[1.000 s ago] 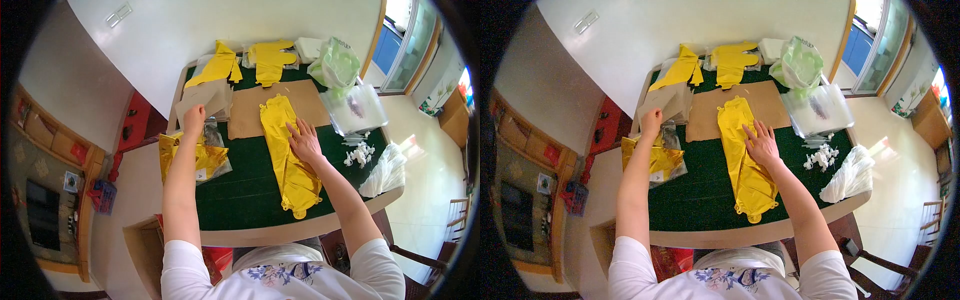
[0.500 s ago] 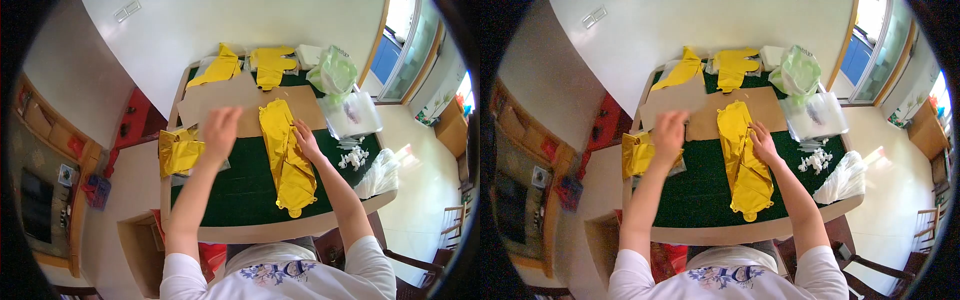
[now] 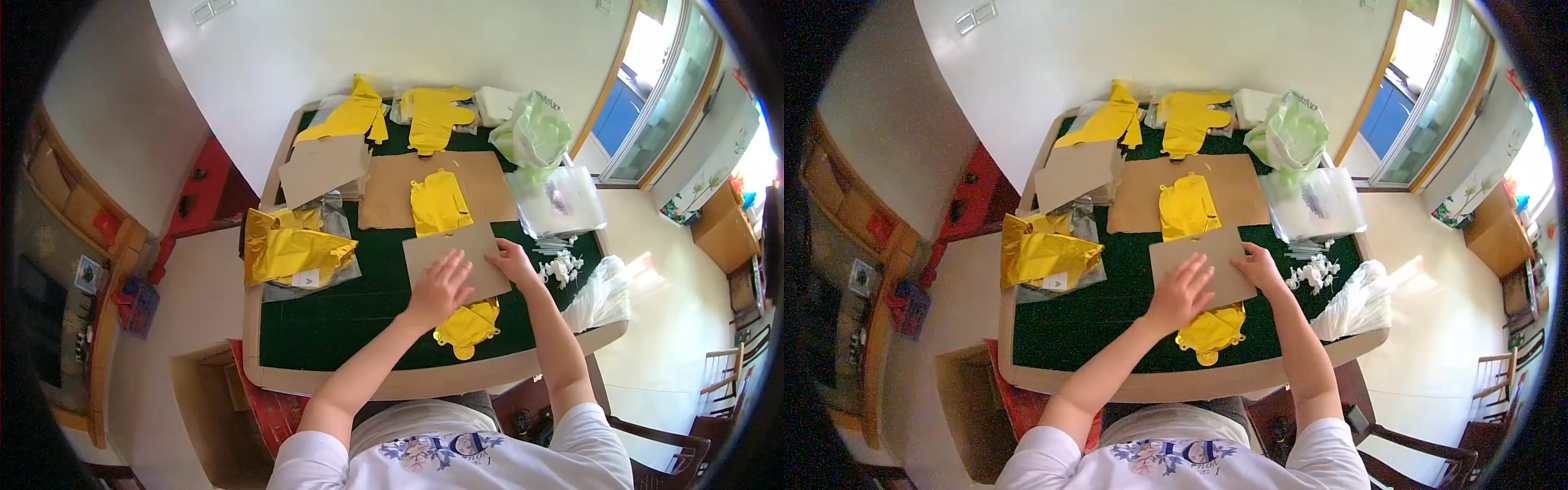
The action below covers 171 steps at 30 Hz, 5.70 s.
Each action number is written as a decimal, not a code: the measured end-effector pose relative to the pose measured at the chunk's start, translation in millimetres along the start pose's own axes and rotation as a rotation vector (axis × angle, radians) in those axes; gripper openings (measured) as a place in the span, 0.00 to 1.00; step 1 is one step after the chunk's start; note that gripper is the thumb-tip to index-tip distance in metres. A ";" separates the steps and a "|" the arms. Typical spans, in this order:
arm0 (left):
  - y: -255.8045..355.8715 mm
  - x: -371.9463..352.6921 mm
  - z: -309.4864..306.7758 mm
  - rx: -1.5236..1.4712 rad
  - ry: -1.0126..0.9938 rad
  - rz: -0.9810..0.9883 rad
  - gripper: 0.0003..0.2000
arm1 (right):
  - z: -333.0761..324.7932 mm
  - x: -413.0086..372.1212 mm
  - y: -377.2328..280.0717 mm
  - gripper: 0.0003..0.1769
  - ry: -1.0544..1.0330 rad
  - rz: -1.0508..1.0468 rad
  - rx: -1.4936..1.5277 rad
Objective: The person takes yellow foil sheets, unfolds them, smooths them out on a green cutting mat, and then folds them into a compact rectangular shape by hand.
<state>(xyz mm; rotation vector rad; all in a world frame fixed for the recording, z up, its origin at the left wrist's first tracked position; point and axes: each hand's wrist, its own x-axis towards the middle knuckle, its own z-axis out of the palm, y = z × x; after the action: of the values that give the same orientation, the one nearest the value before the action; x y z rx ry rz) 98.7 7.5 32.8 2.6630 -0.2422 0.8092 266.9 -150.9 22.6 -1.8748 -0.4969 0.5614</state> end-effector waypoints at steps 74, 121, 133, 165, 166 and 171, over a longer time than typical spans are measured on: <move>-35.4 -14.3 13.2 0.039 -0.226 -0.263 0.26 | 22.6 -62.9 1.8 0.20 0.447 -0.094 -0.751; -34.4 -12.8 13.6 0.056 -0.295 -0.291 0.27 | 11.7 122.6 -64.9 0.16 -0.223 0.090 0.073; -34.0 -11.6 15.1 -0.002 -0.290 -0.354 0.29 | -21.0 40.7 -20.2 0.17 -0.317 -0.566 -0.302; -32.2 -9.4 8.2 0.048 -0.349 -0.327 0.29 | 32.1 45.8 -24.7 0.21 0.254 -0.557 -0.777; -32.1 -8.3 8.3 0.055 -0.371 -0.335 0.29 | 33.0 44.9 -24.3 0.22 0.248 -0.557 -0.785; -32.4 -9.0 8.5 0.056 -0.362 -0.333 0.29 | 37.6 35.4 -28.8 0.20 0.291 -0.587 -0.815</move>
<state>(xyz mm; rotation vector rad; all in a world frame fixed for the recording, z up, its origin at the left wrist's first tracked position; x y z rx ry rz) 104.0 34.9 12.2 2.7792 0.1383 0.2337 270.8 -92.7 32.1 -2.3485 -1.1393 -0.3691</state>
